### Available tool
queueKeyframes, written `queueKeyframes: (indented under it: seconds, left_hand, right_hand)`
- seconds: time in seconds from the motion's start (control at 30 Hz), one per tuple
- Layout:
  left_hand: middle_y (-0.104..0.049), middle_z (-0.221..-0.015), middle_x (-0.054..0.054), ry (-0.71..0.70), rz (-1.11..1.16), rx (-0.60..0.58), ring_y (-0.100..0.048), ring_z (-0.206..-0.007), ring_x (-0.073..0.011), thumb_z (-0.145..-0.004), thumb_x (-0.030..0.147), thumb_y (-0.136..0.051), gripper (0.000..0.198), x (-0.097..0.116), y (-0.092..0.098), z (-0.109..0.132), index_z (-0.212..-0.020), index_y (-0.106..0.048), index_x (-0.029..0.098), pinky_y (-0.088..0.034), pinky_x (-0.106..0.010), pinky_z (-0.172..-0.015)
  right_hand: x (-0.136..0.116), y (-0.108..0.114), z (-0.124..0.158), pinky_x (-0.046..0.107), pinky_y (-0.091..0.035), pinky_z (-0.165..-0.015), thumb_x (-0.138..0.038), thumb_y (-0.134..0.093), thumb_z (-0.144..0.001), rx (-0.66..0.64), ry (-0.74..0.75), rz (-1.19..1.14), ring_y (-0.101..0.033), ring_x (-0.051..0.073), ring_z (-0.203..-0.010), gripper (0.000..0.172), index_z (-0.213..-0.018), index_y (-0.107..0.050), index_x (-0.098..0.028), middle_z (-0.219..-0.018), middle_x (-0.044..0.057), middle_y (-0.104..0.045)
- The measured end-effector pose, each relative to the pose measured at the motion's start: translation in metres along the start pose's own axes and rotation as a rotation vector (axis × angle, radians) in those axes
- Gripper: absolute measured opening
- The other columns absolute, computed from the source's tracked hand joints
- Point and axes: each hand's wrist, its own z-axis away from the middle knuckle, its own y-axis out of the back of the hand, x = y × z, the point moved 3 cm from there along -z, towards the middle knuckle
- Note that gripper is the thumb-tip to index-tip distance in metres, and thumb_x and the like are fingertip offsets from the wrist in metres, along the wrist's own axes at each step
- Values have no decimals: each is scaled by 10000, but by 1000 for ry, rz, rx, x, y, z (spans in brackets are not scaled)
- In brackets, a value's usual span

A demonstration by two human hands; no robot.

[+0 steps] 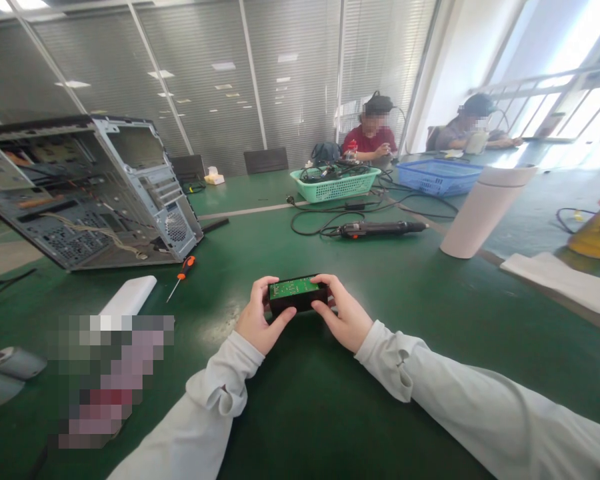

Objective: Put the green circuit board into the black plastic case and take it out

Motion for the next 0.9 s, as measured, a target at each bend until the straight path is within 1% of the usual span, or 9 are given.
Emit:
queueKeyframes:
  seconds: [0.07, 0.23, 0.33, 0.4, 0.47, 0.57, 0.67, 0.77, 0.9]
  left_hand:
    - [-596, -1051, -73, 26, -79, -26, -647, -927, -212, -770, 376, -610, 496, 1, 2, 1, -1173, -372, 212, -532, -369, -827]
    - [-631, -1070, -100, 40, -212, -72, -666, -888, -231, -723, 446, -634, 686, 8, 7, 2, -1292, -356, 184, -524, -377, -822]
    - [-668, -1016, -94, 31, -205, -70, -669, -842, -219, -782, 458, -529, 560, 11, 8, 1, -1251, -420, 171, -520, -351, -787]
    - [-688, -854, -68, 36, -225, -75, -661, -752, -215, -814, 473, -456, 459, 11, 8, -1, -1151, -498, 163, -513, -343, -732]
    - [-656, -691, -34, 67, -224, -99, -633, -648, -206, -818, 508, -425, 425, 8, 7, -2, -1033, -550, 164, -499, -325, -652]
    - [-609, -623, -13, 130, -123, -116, -589, -566, -179, -783, 574, -423, 424, 4, 4, -3, -835, -566, 178, -470, -283, -549]
    - [-532, -529, 14, 223, -8, -74, -533, -475, -150, -761, 606, -395, 445, -1, 3, -2, -658, -522, 192, -434, -260, -475]
    - [-433, -429, 40, 294, 68, -27, -484, -416, -139, -781, 587, -376, 455, -3, 2, -1, -579, -502, 199, -415, -259, -453]
    - [-407, -397, 50, 284, 91, 10, -476, -410, -136, -794, 590, -388, 465, -1, 1, 0, -557, -487, 203, -431, -272, -483]
  right_hand:
    - [3, -3, 1, 252, -467, -699, -318, -436, -877, -21, -46, -61, -506, 144, -838, 339, -1184, -427, -175, -1043, 55, -494]
    - [9, -6, -3, 181, -424, -533, -375, -476, -869, -66, -259, -284, -465, 91, -617, 370, -1152, -395, -151, -869, 28, -492]
    - [10, -2, -9, 145, -359, -425, -346, -491, -881, -182, -592, -463, -450, 76, -510, 317, -1101, -353, -165, -784, -1, -472]
    - [9, 3, -12, 141, -324, -375, -365, -473, -906, -310, -814, -558, -440, 88, -450, 278, -1045, -328, -171, -708, -17, -454]
    - [6, 9, -14, 140, -296, -346, -416, -406, -946, -427, -932, -607, -415, 93, -410, 267, -969, -337, -159, -655, -13, -444]
    - [0, 13, -15, 123, -217, -321, -482, -219, -1005, -566, -1057, -657, -322, 69, -351, 394, -832, -331, -146, -570, -14, -399]
    - [-6, 11, -14, 128, -171, -304, -505, -53, -1013, -636, -1143, -635, -278, 82, -312, 483, -784, -296, -157, -492, -29, -332]
    - [-9, 9, -14, 129, -179, -299, -527, -47, -1009, -599, -1172, -562, -301, 94, -304, 505, -802, -324, -159, -479, -23, -345]
    - [-9, 8, -15, 130, -233, -302, -532, -95, -1013, -523, -1184, -548, -389, 108, -349, 505, -802, -352, -151, -514, 5, -403]
